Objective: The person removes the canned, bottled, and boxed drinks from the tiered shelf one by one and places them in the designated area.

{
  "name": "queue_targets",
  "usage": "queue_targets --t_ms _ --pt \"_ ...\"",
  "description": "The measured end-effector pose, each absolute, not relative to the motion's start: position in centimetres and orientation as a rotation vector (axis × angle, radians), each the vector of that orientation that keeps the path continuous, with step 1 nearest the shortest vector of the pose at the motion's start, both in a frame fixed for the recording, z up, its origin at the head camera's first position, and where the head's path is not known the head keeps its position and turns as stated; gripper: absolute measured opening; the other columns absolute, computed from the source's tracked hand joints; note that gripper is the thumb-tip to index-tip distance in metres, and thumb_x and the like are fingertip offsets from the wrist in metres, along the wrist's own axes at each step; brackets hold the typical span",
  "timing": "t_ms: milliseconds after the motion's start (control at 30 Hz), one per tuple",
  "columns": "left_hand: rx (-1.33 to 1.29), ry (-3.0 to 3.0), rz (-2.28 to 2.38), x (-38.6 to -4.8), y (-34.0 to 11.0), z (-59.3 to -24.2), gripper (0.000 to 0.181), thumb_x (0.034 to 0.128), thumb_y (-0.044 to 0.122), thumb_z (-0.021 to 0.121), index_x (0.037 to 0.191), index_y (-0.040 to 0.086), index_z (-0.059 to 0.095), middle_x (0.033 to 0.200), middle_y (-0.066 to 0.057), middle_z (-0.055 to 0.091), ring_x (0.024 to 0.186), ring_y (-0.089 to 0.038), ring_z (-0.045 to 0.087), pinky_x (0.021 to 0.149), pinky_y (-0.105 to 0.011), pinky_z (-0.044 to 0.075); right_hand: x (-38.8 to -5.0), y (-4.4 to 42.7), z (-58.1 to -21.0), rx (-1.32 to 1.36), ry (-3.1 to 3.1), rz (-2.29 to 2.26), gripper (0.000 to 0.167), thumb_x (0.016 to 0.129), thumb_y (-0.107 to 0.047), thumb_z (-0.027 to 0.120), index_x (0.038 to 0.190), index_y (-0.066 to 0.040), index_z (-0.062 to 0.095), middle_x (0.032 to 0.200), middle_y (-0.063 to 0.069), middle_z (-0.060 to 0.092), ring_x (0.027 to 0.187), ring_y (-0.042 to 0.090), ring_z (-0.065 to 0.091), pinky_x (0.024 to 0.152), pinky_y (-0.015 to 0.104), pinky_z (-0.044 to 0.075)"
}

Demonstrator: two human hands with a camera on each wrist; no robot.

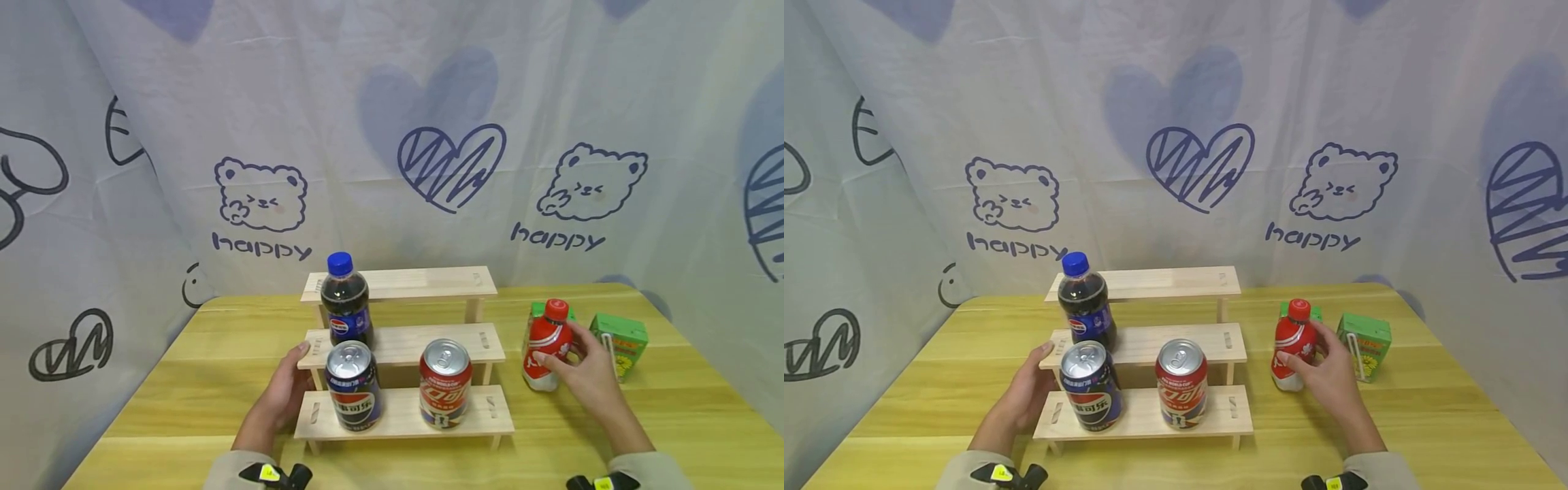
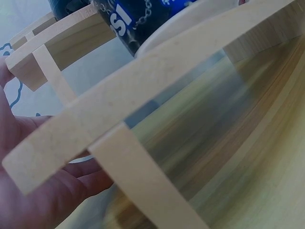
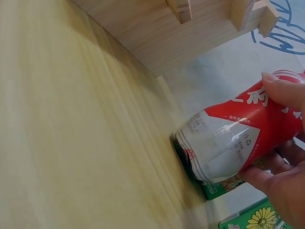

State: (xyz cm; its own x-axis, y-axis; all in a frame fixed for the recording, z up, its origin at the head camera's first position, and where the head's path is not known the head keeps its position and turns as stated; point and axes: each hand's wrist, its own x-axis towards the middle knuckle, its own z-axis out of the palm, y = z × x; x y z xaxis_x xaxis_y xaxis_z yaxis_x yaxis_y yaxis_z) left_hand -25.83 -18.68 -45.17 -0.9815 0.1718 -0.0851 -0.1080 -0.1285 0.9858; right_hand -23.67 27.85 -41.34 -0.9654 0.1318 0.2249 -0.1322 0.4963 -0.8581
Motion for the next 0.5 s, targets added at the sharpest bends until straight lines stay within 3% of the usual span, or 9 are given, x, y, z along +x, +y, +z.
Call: queue_targets --t_ms 167,367,433,500 --pt "0.065 1.959 2.216 -25.91 -18.71 -45.4 0.068 0.0959 0.057 0.026 0.147 0.013 0.023 0.148 -0.012 0.029 0.136 -0.032 0.027 0.112 -0.053 0.016 -23.7 27.85 -41.48 -0.006 -2.482 1.467 0.081 0.084 -0.02 0.072 0.146 0.0 0.023 0.139 0.026 0.039 0.123 0.039 0.044 0.089 0.022 0.047" --pt "0.058 1.941 2.218 -25.71 -18.69 -44.79 0.068 0.0964 0.054 0.029 0.147 0.01 0.023 0.149 -0.014 0.027 0.138 -0.033 0.023 0.113 -0.053 0.012 -23.71 27.96 -41.55 -0.01 -2.488 1.478 0.083 0.083 -0.019 0.072 0.146 0.001 0.022 0.141 0.027 0.037 0.125 0.041 0.042 0.096 0.044 0.041" --pt "0.059 1.931 2.218 -25.64 -18.69 -44.59 0.068 0.0965 0.054 0.03 0.147 0.01 0.022 0.149 -0.014 0.026 0.138 -0.033 0.023 0.113 -0.053 0.012 -23.69 28.03 -41.55 -0.011 -2.493 1.484 0.084 0.083 -0.019 0.073 0.146 0.001 0.022 0.141 0.028 0.036 0.126 0.041 0.041 0.097 0.044 0.041" --pt "0.056 1.929 2.213 -25.58 -18.69 -44.44 0.068 0.0961 0.054 0.031 0.147 0.01 0.023 0.149 -0.014 0.027 0.138 -0.034 0.023 0.113 -0.053 0.012 -23.66 28.13 -41.56 -0.009 -2.5 1.484 0.085 0.082 -0.019 0.073 0.146 0.001 0.021 0.14 0.028 0.036 0.126 0.042 0.041 0.096 0.036 0.044"
